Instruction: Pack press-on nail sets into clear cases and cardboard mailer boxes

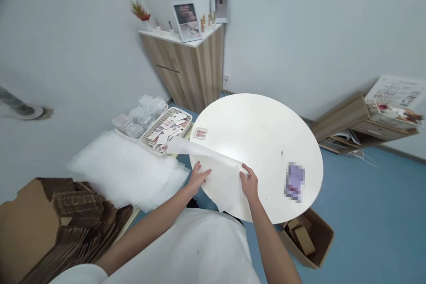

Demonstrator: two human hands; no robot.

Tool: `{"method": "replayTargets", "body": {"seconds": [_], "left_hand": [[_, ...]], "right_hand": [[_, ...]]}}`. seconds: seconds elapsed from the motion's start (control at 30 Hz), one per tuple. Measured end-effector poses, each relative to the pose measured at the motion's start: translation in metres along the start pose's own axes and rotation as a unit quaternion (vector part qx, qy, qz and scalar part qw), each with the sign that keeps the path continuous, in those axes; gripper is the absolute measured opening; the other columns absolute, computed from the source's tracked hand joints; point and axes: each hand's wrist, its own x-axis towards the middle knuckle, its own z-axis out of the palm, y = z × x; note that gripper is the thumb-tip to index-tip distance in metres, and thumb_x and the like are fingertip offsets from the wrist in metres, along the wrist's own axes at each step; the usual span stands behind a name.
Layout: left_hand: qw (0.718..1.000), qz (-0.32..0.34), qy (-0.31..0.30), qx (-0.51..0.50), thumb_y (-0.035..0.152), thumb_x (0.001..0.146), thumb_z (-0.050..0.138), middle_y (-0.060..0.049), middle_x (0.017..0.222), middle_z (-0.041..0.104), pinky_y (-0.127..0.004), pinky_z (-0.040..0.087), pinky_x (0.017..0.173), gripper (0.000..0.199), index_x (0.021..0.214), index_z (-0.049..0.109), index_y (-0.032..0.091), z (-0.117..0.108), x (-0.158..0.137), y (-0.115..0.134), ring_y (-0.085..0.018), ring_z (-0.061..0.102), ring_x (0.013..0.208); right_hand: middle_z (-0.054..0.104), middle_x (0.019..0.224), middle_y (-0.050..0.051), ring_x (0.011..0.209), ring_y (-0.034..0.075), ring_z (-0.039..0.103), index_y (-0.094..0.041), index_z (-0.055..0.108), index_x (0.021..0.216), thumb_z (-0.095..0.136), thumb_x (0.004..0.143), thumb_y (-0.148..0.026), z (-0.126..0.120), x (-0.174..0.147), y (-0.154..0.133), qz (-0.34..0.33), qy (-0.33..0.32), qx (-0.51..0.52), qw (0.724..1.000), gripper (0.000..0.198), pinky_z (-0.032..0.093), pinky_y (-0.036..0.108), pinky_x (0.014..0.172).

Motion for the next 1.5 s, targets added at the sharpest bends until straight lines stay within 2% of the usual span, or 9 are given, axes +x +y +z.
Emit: {"method": "replayTargets", "body": {"seconds": [0.13,0.37,0.53,0.63,0.73,0.87,1.0,1.2,1.5], "left_hand": [[0.996,0.023,-0.073,0.055,0.024,0.063,0.067,-0.015,0.138,0.025,-0.027,0.047,0.077,0.085,0.133,0.019,0.022,0.05,-0.004,-0.002,-0.021,0.054,0.102],[0.954,0.19,-0.041,0.229,0.004,0.06,0.056,-0.01,0.126,0.04,-0.034,0.03,0.101,0.063,0.12,0.042,0.017,0.086,0.023,0.005,-0.023,0.038,0.119],[0.928,0.239,-0.018,0.286,0.004,0.064,0.051,-0.012,0.127,0.037,-0.037,0.03,0.101,0.057,0.119,0.042,0.015,0.092,0.046,0.022,-0.024,0.034,0.122],[0.927,0.231,-0.007,0.294,0.007,0.069,0.048,-0.013,0.132,0.031,-0.036,0.037,0.096,0.055,0.122,0.039,0.016,0.094,0.051,0.028,-0.023,0.042,0.116],[0.911,0.262,0.016,0.318,0.016,0.074,0.048,-0.013,0.137,0.024,-0.039,0.033,0.099,0.053,0.125,0.035,0.016,0.092,0.041,0.03,-0.024,0.033,0.123],[0.839,0.338,-0.032,0.426,0.028,0.078,0.047,-0.007,0.14,0.026,-0.045,0.014,0.105,0.048,0.124,0.038,0.022,0.08,0.01,0.018,-0.024,0.015,0.131],[0.776,0.345,-0.104,0.518,0.036,0.075,0.052,-0.006,0.14,0.028,-0.051,0.002,0.104,0.052,0.125,0.04,0.027,0.065,-0.015,0.001,-0.028,0.011,0.131],[0.762,0.305,-0.126,0.558,0.04,0.073,0.053,-0.008,0.142,0.022,-0.052,-0.003,0.102,0.062,0.13,0.032,0.025,0.066,-0.008,0.003,-0.028,0.004,0.132],[0.761,0.303,-0.187,0.542,0.038,0.071,0.055,-0.01,0.142,0.019,-0.052,0.003,0.102,0.065,0.129,0.032,0.023,0.076,0.005,0.01,-0.03,0.004,0.131]], "right_hand": [[0.051,0.122,0.007,0.111,0.022,0.048,-0.018,0.048,0.117,0.048,0.072,-0.034,-0.033,-0.01,0.044,0.057,0.046,0.014,0.997,0.048,0.04,0.038,0.092],[0.048,0.12,0.009,0.112,0.02,0.045,-0.016,0.039,0.125,0.045,0.073,-0.024,-0.061,-0.03,0.071,0.056,-0.018,-0.174,0.983,0.052,0.035,0.034,0.095],[0.052,0.108,0.01,0.101,0.023,0.05,-0.018,0.039,0.124,0.049,0.074,-0.026,-0.055,-0.041,0.059,0.031,-0.118,-0.315,0.941,0.052,0.039,0.033,0.085],[0.049,0.116,0.012,0.107,0.028,0.044,-0.021,0.04,0.123,0.055,0.071,-0.03,-0.047,-0.047,0.052,-0.006,-0.103,-0.395,0.913,0.055,0.035,0.039,0.087],[0.031,0.135,0.013,0.122,0.03,0.028,-0.021,0.033,0.128,0.056,0.07,-0.033,-0.042,-0.049,0.049,-0.046,-0.074,-0.448,0.89,0.063,0.024,0.045,0.095],[0.012,0.144,0.008,0.131,0.027,0.01,-0.021,0.022,0.134,0.05,0.074,-0.038,-0.038,-0.043,0.051,-0.109,-0.128,-0.458,0.873,0.068,0.016,0.046,0.1],[0.016,0.143,0.008,0.131,0.026,0.009,-0.02,0.021,0.135,0.044,0.076,-0.045,-0.031,-0.034,0.052,-0.116,-0.165,-0.452,0.869,0.068,0.012,0.048,0.101],[0.017,0.143,0.01,0.131,0.029,0.009,-0.018,0.023,0.134,0.044,0.076,-0.046,-0.027,-0.026,0.052,-0.068,-0.125,-0.457,0.878,0.068,0.008,0.053,0.1],[0.016,0.143,0.01,0.131,0.028,0.004,-0.021,0.027,0.131,0.047,0.075,-0.041,-0.043,-0.017,0.048,-0.01,-0.113,-0.449,0.887,0.063,0.007,0.053,0.099]]}}
